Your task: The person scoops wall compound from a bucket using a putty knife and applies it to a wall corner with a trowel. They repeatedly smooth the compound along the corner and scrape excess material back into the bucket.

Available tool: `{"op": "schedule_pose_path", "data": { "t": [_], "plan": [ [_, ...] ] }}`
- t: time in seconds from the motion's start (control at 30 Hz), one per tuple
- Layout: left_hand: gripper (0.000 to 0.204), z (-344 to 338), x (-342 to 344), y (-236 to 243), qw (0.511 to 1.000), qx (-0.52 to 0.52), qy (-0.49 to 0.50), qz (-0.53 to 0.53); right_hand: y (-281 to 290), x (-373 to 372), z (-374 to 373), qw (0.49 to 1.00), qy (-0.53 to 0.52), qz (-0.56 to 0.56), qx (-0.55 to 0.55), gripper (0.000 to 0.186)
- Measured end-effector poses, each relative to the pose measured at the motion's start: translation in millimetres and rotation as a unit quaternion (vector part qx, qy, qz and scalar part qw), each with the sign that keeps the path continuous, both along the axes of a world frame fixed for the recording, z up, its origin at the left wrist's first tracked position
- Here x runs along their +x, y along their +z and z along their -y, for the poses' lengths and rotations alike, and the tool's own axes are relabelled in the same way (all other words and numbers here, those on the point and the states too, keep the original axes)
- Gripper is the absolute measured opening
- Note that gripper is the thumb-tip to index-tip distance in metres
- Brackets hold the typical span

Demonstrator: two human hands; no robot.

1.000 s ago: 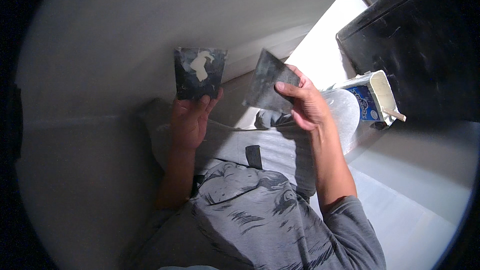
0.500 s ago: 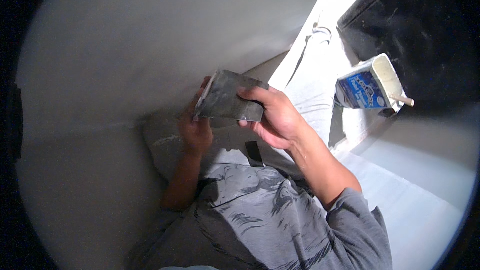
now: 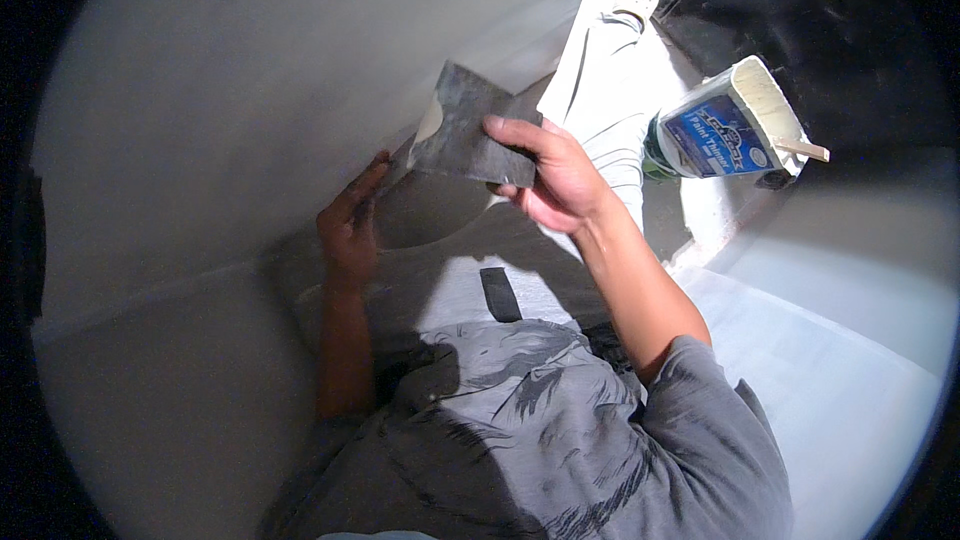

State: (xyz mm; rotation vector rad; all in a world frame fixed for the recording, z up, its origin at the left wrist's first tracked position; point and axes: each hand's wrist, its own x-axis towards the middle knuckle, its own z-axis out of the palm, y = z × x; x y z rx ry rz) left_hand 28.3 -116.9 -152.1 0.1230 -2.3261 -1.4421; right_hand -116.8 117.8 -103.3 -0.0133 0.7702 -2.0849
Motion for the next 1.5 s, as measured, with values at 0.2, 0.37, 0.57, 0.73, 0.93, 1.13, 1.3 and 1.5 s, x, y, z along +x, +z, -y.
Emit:
{"op": "schedule_pose_path", "data": {
  "t": [0.2, 0.37, 0.57, 0.73, 0.93, 1.13, 1.3, 1.5],
  "plan": [
    [0.040, 50.1, 40.2, -17.5, 0.929, 0.264, 0.081, 0.248, -101.4, -62.3, -15.3, 0.960, -0.140, -0.111, 0.216, 0.028],
    [0.038, 95.9, 89.2, -62.1, 0.886, 0.461, -0.029, 0.047, -204.2, -137.8, -25.6, 0.835, -0.359, -0.243, 0.338, 0.020],
    [0.042, 163.3, 152.7, -98.3, 0.765, 0.613, -0.173, -0.096, -235.2, -183.3, -12.1, 0.710, -0.351, -0.289, 0.538, 0.028],
    [0.039, 159.8, 161.1, -91.8, 0.777, 0.608, -0.136, -0.091, -250.4, -198.8, -2.0, 0.702, -0.387, -0.298, 0.519, 0.032],
    [0.028, 145.4, 139.7, -81.8, 0.777, 0.622, -0.065, -0.079, -269.8, -231.2, -11.2, 0.666, -0.393, -0.336, 0.538, 0.034],
    [0.034, 181.4, 179.8, -111.6, 0.784, 0.617, 0.065, -0.036, -259.8, -232.2, 1.4, 0.682, -0.354, -0.338, 0.543, 0.036],
    [0.030, 143.8, 131.2, -74.1, 0.792, 0.605, -0.055, -0.059, -248.9, -229.4, -1.7, 0.670, -0.340, -0.361, 0.553, 0.041],
    [0.033, 187.1, 164.3, -113.5, 0.843, 0.514, 0.132, 0.083, -236.1, -208.3, 13.1, 0.644, -0.314, -0.416, 0.560, 0.054]
  ]
}}
